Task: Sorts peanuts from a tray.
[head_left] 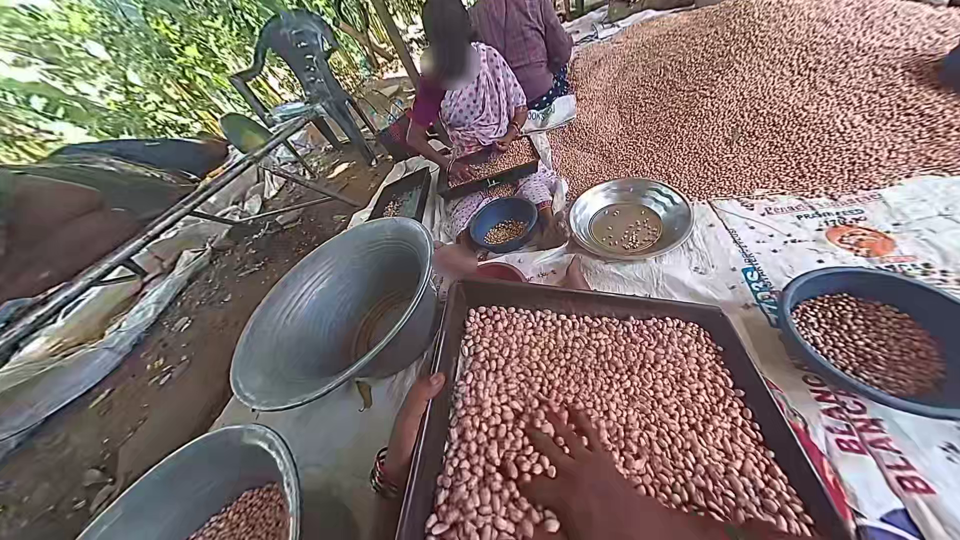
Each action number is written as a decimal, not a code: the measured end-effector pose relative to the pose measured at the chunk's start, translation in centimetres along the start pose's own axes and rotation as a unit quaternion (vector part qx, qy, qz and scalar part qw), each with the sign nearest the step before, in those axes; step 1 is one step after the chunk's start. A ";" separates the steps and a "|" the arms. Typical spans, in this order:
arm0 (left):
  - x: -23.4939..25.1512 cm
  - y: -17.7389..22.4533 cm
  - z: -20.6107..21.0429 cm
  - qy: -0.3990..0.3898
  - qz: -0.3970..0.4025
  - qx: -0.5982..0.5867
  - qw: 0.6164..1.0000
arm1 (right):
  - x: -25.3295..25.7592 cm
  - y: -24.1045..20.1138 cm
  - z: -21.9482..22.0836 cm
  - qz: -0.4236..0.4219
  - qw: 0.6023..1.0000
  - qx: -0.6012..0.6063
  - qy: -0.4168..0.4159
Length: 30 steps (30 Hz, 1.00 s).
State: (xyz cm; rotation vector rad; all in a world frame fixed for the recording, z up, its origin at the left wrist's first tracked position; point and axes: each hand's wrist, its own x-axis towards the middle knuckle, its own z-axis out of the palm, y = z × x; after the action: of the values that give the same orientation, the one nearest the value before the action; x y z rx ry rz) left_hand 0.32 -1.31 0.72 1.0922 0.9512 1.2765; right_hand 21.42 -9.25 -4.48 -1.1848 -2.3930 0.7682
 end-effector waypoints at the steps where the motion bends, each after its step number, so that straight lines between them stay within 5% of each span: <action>1: 0.3 -0.5 -0.2 0.007 0.000 -0.005 1.000 | -1.2 1.7 0.4 0.023 0.999 -0.027 0.040; 5: 0.3 -1.4 -0.5 0.028 -0.003 -0.006 1.000 | 1.1 6.3 -2.3 0.166 0.983 -0.046 -0.065; 9: 0.1 -1.1 -1.0 0.020 0.006 0.015 1.000 | 7.7 2.4 -2.6 0.116 0.989 -0.014 -0.092; 12: 0.0 -1.8 -2.0 0.015 0.001 0.020 1.000 | 7.5 -0.7 -1.3 -0.020 0.992 0.044 -0.117; 15: 0.1 -3.1 -2.8 0.042 -0.017 -0.004 0.999 | 1.4 2.1 -1.4 -0.114 0.984 0.137 0.027; 19: 0.6 -4.6 -2.9 0.079 -0.033 -0.030 0.996 | -5.9 12.5 -4.4 0.142 0.922 0.091 0.348; 22: 0.5 -4.4 -2.6 0.059 -0.026 -0.027 0.998 | -5.2 17.0 -3.9 0.285 0.872 0.127 0.377; 26: 0.2 -3.6 -2.8 0.051 -0.022 -0.026 0.998 | 2.4 12.5 -1.2 0.238 0.883 0.188 0.358; 30: 0.0 -2.9 -2.5 0.018 -0.014 -0.031 0.999 | 8.0 3.1 -0.1 0.131 0.945 0.213 0.210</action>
State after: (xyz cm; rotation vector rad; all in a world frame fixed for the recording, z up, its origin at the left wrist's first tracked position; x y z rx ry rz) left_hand -1.38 -0.99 -2.70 1.0065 0.9446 1.2982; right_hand 18.75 -1.19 -5.69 -1.3287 -1.6426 0.9415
